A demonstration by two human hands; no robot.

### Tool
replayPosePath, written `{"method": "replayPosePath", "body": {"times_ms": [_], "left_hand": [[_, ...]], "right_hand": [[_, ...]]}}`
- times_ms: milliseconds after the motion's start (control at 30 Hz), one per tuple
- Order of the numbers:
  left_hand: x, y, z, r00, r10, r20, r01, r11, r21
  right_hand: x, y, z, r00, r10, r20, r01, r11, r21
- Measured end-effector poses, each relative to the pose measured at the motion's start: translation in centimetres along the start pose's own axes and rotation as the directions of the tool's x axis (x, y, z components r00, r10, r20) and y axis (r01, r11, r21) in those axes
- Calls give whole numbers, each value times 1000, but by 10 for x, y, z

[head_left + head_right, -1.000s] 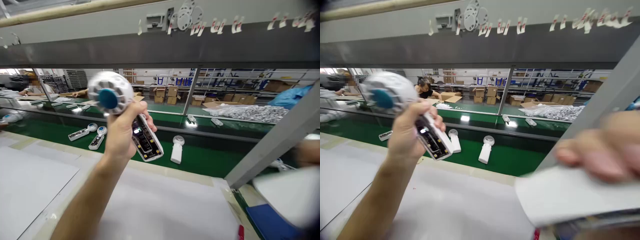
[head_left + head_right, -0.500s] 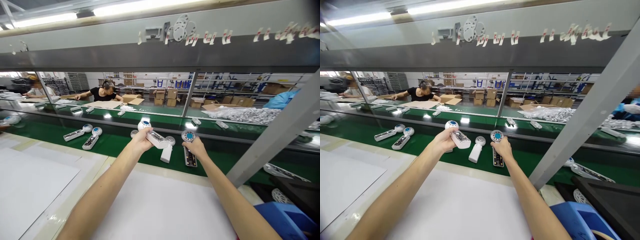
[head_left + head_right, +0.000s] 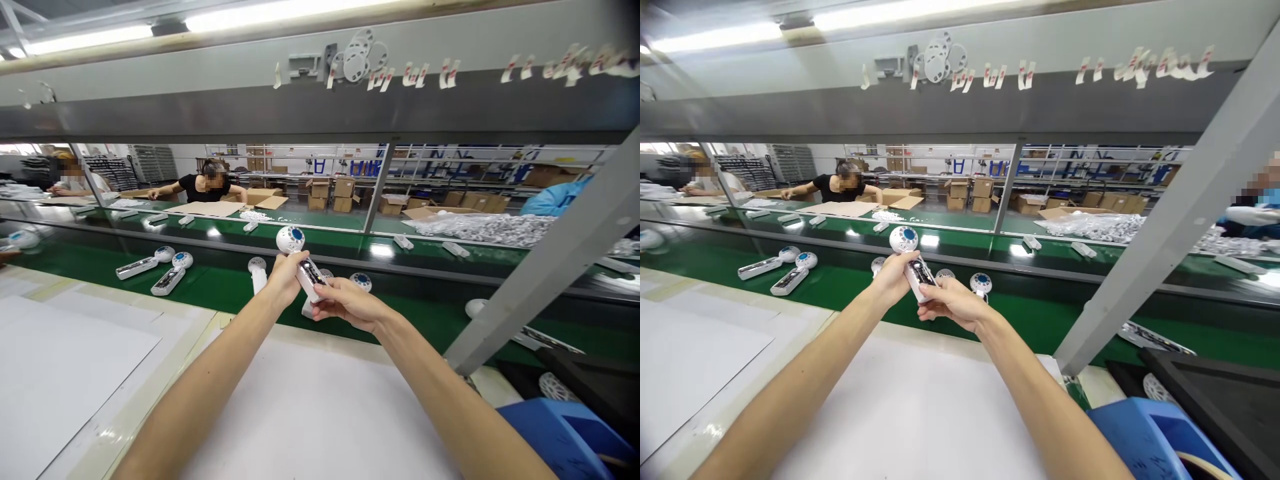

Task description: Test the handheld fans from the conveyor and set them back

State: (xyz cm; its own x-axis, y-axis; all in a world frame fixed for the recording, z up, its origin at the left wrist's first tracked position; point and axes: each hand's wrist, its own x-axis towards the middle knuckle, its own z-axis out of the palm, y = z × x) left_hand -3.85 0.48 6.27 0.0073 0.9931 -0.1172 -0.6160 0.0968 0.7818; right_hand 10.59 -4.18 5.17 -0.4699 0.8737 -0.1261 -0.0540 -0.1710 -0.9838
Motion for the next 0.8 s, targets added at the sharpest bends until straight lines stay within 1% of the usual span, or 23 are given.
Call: {"method": "replayPosePath", "body": {"times_ms": [67,100,133,200,267,333,367,433,467,500,567,600,667,733,800], "left_hand": [[4,6,-5,996,54,66,-66,976,207],[8,10,-11,994,73,85,-97,942,320],[14,14,-18,992,91,84,-119,894,432],[29,21,-38,989,147,19,-124,753,647],[44,24,-62,969,227,-95,-56,579,813],[57,22,-87,941,274,-199,67,427,902],[62,20,-98,929,283,-241,127,367,921],[69,14,-116,909,290,-299,213,292,932],[71,11,-123,901,296,-317,235,280,931],[73,9,-128,894,305,-330,244,287,926],[76,9,-134,874,326,-360,240,355,904],[78,10,-136,863,330,-382,232,413,881],[81,17,-134,848,317,-425,196,557,807],[83,27,-126,852,284,-440,125,705,698],[83,41,-112,871,255,-421,28,829,559]], "right_hand": [[1,2,3,996,-27,-85,28,1000,13],[3,3,2,991,-31,-134,35,999,24],[6,5,1,982,-28,-185,35,999,34],[12,10,-3,961,-3,-277,14,999,37],[18,18,-8,938,27,-346,-26,1000,8],[23,26,-11,908,47,-416,-77,996,-55],[25,30,-13,892,45,-449,-101,990,-102],[26,36,-13,864,15,-503,-152,961,-233],[26,38,-13,854,-10,-520,-180,933,-312],[25,40,-11,848,-34,-529,-209,895,-394],[25,42,-5,849,-75,-523,-265,796,-544],[27,43,0,853,-89,-514,-287,742,-606],[34,45,10,864,-110,-491,-320,632,-706],[47,44,21,873,-126,-472,-343,528,-776],[65,42,32,878,-140,-457,-357,445,-822]]}}
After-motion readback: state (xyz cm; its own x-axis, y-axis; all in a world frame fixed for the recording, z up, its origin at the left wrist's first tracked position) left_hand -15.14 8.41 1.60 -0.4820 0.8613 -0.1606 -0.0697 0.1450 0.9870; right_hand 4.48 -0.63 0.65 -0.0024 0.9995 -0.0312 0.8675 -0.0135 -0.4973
